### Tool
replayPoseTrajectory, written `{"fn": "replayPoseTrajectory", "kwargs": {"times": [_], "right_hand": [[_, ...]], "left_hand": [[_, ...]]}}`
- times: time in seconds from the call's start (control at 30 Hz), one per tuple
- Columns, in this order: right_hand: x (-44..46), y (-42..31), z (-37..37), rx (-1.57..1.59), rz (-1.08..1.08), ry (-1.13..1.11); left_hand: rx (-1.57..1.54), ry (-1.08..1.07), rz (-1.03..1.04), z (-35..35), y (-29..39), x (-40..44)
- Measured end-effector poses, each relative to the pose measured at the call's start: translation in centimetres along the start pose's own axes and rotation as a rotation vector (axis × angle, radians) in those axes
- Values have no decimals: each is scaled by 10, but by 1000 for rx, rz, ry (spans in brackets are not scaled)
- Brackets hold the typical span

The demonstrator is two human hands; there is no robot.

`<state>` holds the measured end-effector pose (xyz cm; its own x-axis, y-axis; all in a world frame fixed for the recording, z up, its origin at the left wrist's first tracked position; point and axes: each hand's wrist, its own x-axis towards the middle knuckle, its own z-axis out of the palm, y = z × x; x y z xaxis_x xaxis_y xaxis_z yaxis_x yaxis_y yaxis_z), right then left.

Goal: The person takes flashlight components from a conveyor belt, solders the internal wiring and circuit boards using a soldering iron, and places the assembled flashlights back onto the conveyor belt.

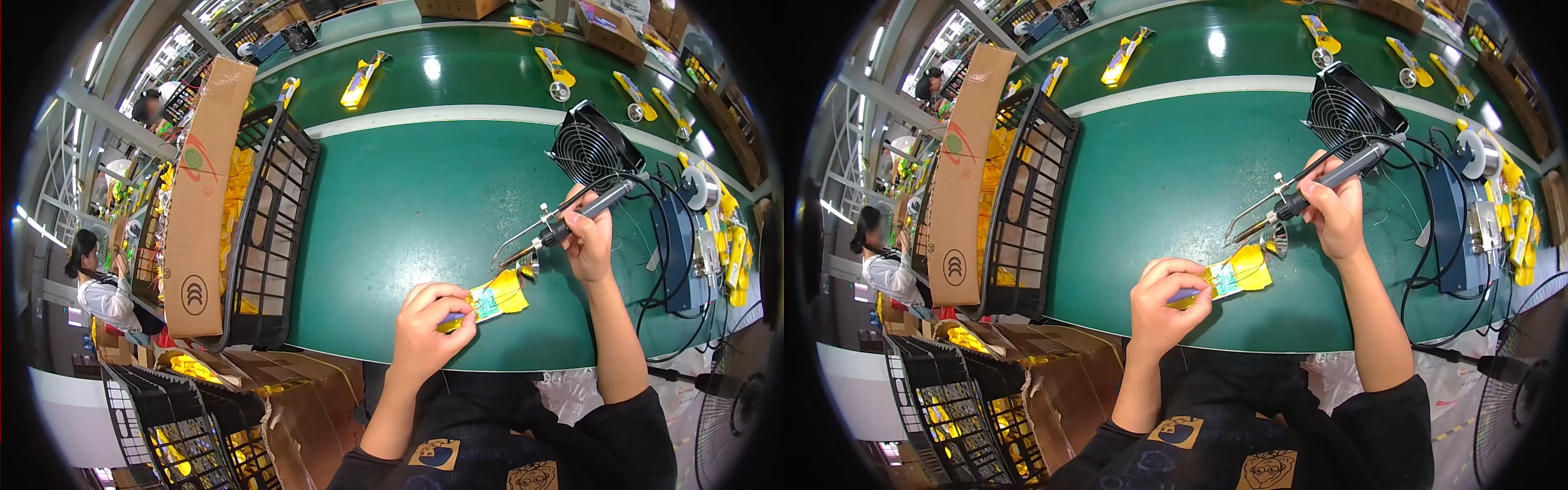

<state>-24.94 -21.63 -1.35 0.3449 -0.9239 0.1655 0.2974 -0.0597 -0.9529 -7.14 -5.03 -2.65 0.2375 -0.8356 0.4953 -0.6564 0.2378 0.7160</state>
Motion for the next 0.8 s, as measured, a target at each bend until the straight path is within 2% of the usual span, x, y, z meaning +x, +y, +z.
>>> {"fn": "replayPoseTrajectory", "kwargs": {"times": [0.03,0.13,0.2,0.23,0.37,0.47,0.5,0.6,0.7,0.8], "right_hand": [[0,0,0,4,0,-4],[2,1,-2,34,-4,8],[2,0,-2,41,0,21],[1,-1,-2,45,4,29],[2,2,-3,63,-14,23],[2,3,-5,54,-22,19],[2,3,-5,52,-22,21],[2,2,0,29,-34,91],[3,7,-1,-17,-87,150],[4,10,-3,-28,-123,183]], "left_hand": [[26,21,45,-3,1,2],[229,64,-2,-31,6,-2],[105,-92,-370,-58,9,-17],[5,-229,-476,-72,15,-19],[-39,-626,-534,-93,33,-27],[51,-783,-255,-91,21,-34],[8,-819,-280,-90,21,-30],[-40,-636,-260,-83,24,-28],[-168,-424,-453,-77,30,-26],[12,-335,-360,-73,28,-19]]}}
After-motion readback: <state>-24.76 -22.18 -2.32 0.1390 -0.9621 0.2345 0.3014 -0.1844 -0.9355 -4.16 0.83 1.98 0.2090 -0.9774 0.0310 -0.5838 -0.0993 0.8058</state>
